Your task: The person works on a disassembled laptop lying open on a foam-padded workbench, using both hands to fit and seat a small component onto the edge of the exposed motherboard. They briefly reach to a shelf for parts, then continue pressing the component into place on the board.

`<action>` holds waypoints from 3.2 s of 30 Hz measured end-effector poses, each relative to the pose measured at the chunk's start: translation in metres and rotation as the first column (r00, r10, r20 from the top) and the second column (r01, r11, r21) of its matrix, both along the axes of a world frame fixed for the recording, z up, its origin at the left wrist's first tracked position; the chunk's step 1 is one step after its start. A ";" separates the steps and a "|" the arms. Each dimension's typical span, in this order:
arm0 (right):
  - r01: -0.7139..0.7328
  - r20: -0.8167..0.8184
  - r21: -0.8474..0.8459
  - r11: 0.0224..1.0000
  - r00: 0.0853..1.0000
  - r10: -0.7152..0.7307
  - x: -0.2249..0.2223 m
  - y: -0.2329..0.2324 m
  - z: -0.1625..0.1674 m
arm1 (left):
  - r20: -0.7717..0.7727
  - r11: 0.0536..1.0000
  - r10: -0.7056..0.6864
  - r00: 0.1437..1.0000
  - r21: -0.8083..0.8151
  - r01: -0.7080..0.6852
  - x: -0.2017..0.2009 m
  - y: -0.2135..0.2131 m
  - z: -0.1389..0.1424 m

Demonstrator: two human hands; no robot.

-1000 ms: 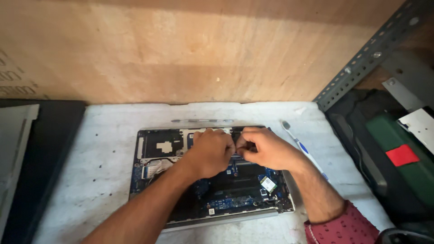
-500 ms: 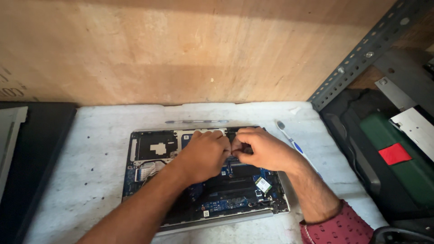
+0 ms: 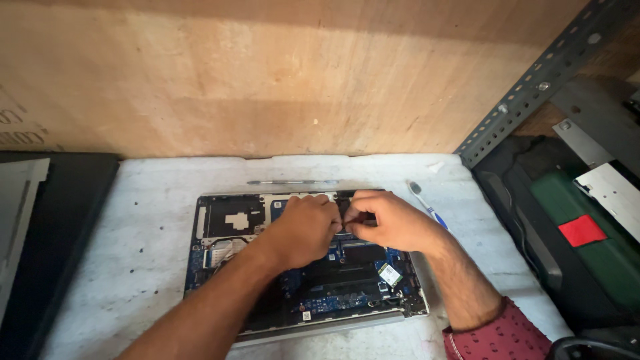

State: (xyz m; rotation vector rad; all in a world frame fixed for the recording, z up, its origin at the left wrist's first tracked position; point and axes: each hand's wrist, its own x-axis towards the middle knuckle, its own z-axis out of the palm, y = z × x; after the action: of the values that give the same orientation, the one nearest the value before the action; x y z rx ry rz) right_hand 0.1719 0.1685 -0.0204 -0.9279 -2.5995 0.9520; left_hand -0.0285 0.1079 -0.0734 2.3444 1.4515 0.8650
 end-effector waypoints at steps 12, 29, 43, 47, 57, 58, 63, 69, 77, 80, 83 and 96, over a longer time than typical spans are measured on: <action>-0.012 0.013 0.055 0.998 1.000 0.011 -0.002 0.003 -0.007 | 0.060 0.999 -0.035 0.998 0.003 0.035 -0.005 0.006 -0.010; 0.009 -0.031 0.042 0.999 1.000 -0.007 -0.003 0.002 -0.009 | 0.131 0.997 -0.042 0.991 -0.062 0.051 -0.009 0.008 -0.007; 0.048 -0.001 -0.142 0.989 0.999 -0.049 -0.005 0.008 -0.019 | 0.229 0.988 -0.062 0.971 -0.122 0.091 -0.018 0.009 -0.004; 0.056 0.018 -0.093 0.994 0.998 -0.055 -0.007 0.006 -0.019 | 0.207 0.984 -0.038 0.978 -0.162 0.072 -0.018 0.007 0.002; 0.133 0.001 -0.205 0.970 0.991 -0.136 -0.007 0.007 -0.023 | 0.125 0.984 -0.005 0.992 -0.174 0.027 -0.013 0.001 0.011; 0.105 -0.025 -0.217 0.970 0.993 -0.113 -0.005 0.009 -0.024 | 0.146 0.984 -0.008 0.989 -0.174 0.034 -0.014 0.001 0.011; 0.021 -0.069 -0.243 0.970 0.997 -0.039 0.000 0.016 -0.028 | 0.187 0.978 0.009 0.982 -0.208 0.031 -0.015 0.001 0.012; 0.089 -0.034 -0.169 0.982 0.995 -0.096 -0.005 0.011 -0.027 | 0.214 0.974 0.014 0.977 -0.223 0.035 -0.015 0.002 0.011; 0.121 0.012 -0.119 0.985 0.993 -0.121 -0.009 0.006 -0.022 | 0.181 0.981 0.002 0.984 -0.192 0.033 -0.014 0.007 0.000; 0.086 -0.009 -0.038 0.996 0.996 -0.086 -0.012 0.005 -0.023 | 0.121 0.996 -0.009 0.993 -0.083 0.019 -0.013 0.008 -0.003; 0.072 0.021 0.035 0.997 0.997 -0.073 -0.012 0.004 -0.020 | 0.122 0.997 -0.023 0.992 -0.065 0.031 -0.013 0.010 -0.004; 0.027 0.076 0.141 0.990 0.996 -0.038 -0.014 -0.002 -0.009 | 0.070 0.996 -0.002 0.998 -0.087 0.008 -0.010 0.010 -0.001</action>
State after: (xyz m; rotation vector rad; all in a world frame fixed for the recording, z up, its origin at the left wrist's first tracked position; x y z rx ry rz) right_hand 0.1578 0.1661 -0.0294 -0.9869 -2.6671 0.7283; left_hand -0.0386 0.1175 -0.0745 2.2315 1.4261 0.8555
